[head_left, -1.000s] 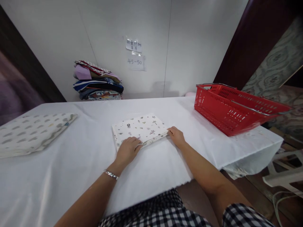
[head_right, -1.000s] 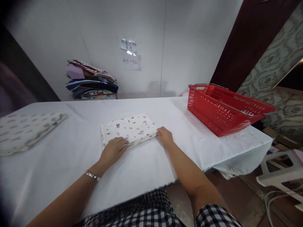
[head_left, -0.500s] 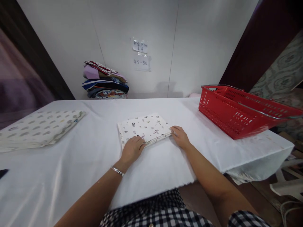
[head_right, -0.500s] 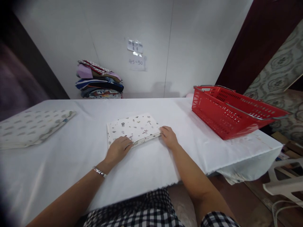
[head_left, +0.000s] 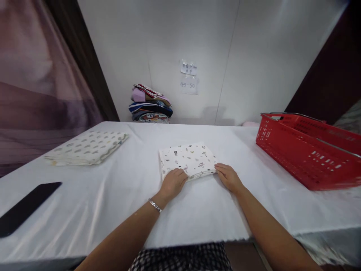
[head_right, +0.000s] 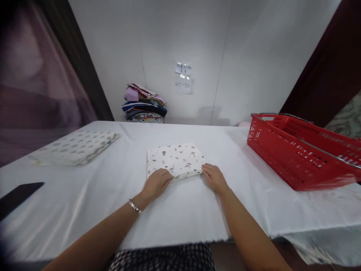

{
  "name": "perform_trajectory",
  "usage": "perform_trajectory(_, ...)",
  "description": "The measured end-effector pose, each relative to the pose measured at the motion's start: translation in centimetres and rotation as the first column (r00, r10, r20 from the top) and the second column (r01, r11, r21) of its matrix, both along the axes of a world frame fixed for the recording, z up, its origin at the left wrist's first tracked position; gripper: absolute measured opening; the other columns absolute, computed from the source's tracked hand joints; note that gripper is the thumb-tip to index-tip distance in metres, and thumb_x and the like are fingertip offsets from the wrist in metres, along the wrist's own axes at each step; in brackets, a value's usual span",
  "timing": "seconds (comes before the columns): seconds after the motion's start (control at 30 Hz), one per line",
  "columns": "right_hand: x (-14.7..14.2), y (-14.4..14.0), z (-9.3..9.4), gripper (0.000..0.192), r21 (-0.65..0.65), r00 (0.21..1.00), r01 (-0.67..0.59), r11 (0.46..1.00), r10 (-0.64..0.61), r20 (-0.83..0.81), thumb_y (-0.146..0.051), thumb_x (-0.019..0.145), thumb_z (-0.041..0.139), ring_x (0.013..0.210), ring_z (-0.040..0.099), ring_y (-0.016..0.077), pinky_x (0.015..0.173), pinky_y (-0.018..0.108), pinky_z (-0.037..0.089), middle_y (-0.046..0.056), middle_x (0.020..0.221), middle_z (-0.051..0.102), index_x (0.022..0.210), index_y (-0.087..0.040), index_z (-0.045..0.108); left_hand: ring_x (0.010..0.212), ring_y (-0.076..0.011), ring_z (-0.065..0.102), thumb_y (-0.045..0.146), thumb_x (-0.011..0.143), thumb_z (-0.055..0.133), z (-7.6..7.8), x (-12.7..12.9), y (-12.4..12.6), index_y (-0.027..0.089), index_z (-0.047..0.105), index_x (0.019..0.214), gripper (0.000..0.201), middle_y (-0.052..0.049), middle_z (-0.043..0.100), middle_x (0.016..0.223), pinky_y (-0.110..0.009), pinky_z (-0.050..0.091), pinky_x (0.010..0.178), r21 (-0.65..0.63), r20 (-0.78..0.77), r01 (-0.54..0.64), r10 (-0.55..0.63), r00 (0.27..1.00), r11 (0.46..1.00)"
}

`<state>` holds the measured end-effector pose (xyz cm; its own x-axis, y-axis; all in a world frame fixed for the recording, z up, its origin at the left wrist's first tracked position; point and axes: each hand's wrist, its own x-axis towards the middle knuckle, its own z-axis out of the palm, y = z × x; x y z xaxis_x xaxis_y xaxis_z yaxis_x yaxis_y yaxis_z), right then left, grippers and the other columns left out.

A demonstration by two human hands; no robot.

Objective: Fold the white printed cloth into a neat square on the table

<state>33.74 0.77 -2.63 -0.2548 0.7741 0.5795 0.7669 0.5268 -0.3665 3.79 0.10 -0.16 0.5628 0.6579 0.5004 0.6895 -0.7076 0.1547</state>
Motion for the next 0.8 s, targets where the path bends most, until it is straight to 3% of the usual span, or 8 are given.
perform_trajectory(0.2, 0.2, 0.5, -0.3, 0.028, 0.064, 0.999, 0.009, 0.998, -0.012, 0.045, -0.03, 0.088, 0.044, 0.104, 0.06, 0.0236, 0.09, 0.045, 0.047, 0.007, 0.107, 0.067, 0.101, -0.023, 0.068, 0.079, -0.0175, 0.05, 0.024, 0.089, 0.045, 0.1, -1.6, -1.4, 0.018, 0.061, 0.081, 0.019, -0.004, 0.058, 0.08, -0.033, 0.04, 0.071, -0.02, 0.012, -0.113, 0.113, 0.993, 0.993)
perform_trajectory(0.37, -3.1, -0.2, 0.8, 0.033, 0.13, 0.996, -0.021, 0.991, 0.009, 0.092, -0.03, 0.088, 0.046, 0.117, 0.051, 0.0251, 0.099, 0.047, 0.039, 0.009, 0.119, 0.062, 0.116, -0.021, 0.06, 0.08, -0.0179, 0.049, 0.022, 0.09, 0.042, 0.0, -1.6, -2.0, 0.017, 0.061, 0.081, 0.022, -0.005, 0.058, 0.081, -0.033, 0.04, 0.071, -0.02, -0.002, -0.125, 0.125, 0.992, 0.992)
perform_trajectory(0.5, -6.3, -1.5, 1.3, 0.043, -0.035, 0.959, -0.17, 0.985, 0.173, 0.223, -0.033, 0.09, 0.043, 0.125, 0.044, 0.024, 0.105, 0.05, 0.031, 0.008, 0.131, 0.053, 0.131, -0.022, 0.047, 0.079, -0.0177, 0.049, 0.023, 0.091, 0.04, 0.1, -1.6, -2.2, 0.017, 0.061, 0.079, 0.024, -0.005, 0.058, 0.08, -0.032, 0.04, 0.071, -0.026, 0.002, -0.117, 0.117, 0.993, 0.993)
perform_trajectory(0.6, -7.0, -2.0, 1.3, 0.043, -0.128, 0.936, -0.213, 0.969, 0.24, 0.258, -0.032, 0.09, 0.041, 0.126, 0.042, 0.0221, 0.106, 0.049, 0.029, 0.008, 0.134, 0.05, 0.131, -0.022, 0.047, 0.078, -0.0168, 0.049, 0.026, 0.091, 0.041, 0.4, -2.3, -2.3, 0.018, 0.061, 0.076, 0.027, -0.005, 0.059, 0.078, -0.032, 0.04, 0.072, -0.064, 0.083, -0.145, 0.15, 0.985, 0.987)
perform_trajectory(0.7, -6.7, -2.1, 1.2, 0.041, -0.133, 0.937, -0.211, 0.968, 0.239, 0.254, -0.029, 0.09, 0.04, 0.126, 0.042, 0.0219, 0.106, 0.049, 0.028, 0.008, 0.134, 0.049, 0.13, -0.021, 0.048, 0.077, -0.0152, 0.051, 0.031, 0.089, 0.043, 0.8, -3.5, -2.2, 0.019, 0.06, 0.071, 0.027, -0.003, 0.058, 0.076, -0.029, 0.04, 0.07, -0.211, 0.256, -0.271, 0.32, 0.912, 0.939)
perform_trajectory(0.8, -6.5, -2.0, 1.0, 0.041, -0.122, 0.939, -0.204, 0.971, 0.23, 0.255, -0.028, 0.089, 0.041, 0.126, 0.042, 0.0225, 0.106, 0.05, 0.029, 0.008, 0.133, 0.05, 0.129, -0.021, 0.049, 0.069, -0.0129, 0.052, 0.039, 0.084, 0.048, 1.1, -4.4, -1.7, 0.02, 0.058, 0.068, 0.027, 0.0, 0.059, 0.073, -0.026, 0.039, 0.063, -0.437, 0.364, -0.39, 0.556, 0.747, 0.811)
